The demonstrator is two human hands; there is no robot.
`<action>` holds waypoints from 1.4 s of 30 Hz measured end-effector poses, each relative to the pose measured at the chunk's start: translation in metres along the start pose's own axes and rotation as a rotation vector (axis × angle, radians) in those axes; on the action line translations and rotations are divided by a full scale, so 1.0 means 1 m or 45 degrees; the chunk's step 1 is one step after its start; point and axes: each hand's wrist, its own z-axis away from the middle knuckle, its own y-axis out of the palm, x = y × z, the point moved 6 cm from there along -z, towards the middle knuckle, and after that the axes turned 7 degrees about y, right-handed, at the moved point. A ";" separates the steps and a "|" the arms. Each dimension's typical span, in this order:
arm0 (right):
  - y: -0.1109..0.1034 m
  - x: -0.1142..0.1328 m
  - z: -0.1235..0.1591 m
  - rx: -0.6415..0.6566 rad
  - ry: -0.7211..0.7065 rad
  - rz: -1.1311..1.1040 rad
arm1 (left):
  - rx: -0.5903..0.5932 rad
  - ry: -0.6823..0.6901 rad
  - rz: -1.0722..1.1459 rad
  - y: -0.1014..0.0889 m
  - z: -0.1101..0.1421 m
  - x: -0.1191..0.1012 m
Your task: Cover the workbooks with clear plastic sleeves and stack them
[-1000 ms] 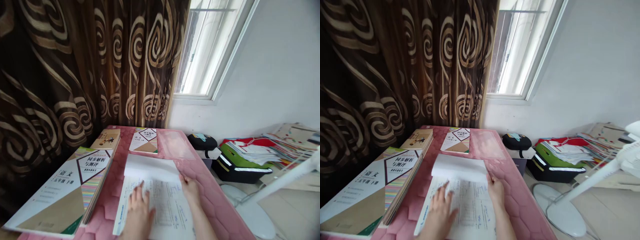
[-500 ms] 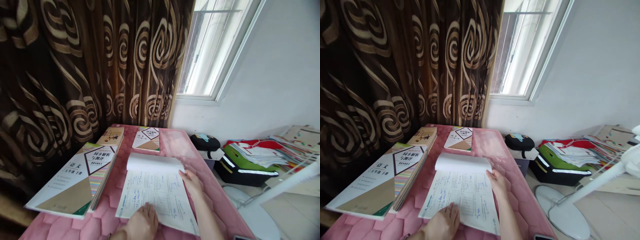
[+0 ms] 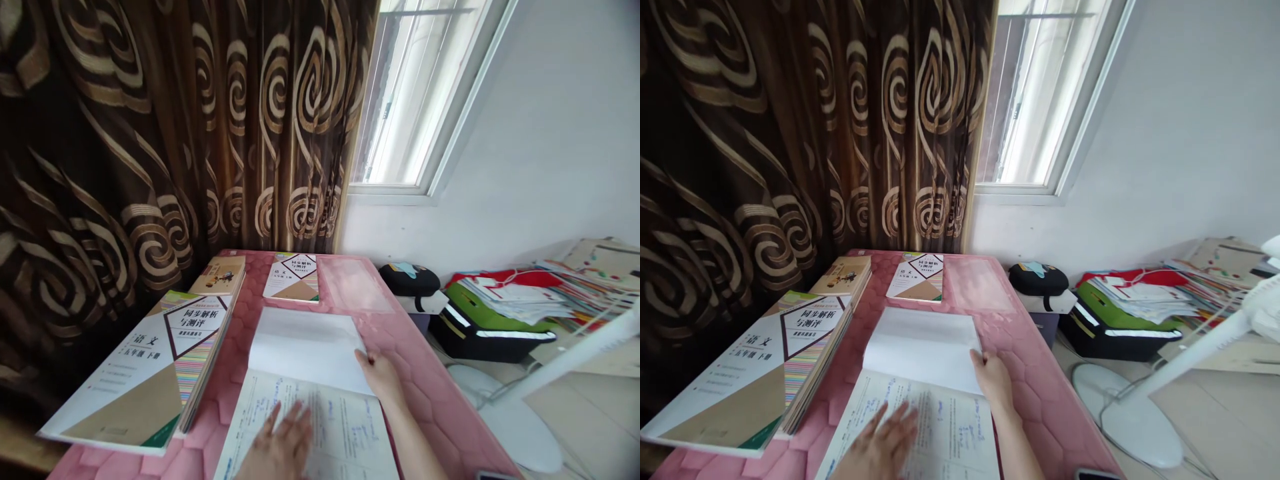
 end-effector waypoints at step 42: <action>0.049 0.049 0.044 0.201 -0.453 0.747 | 0.163 -0.821 -0.070 0.028 -0.083 0.102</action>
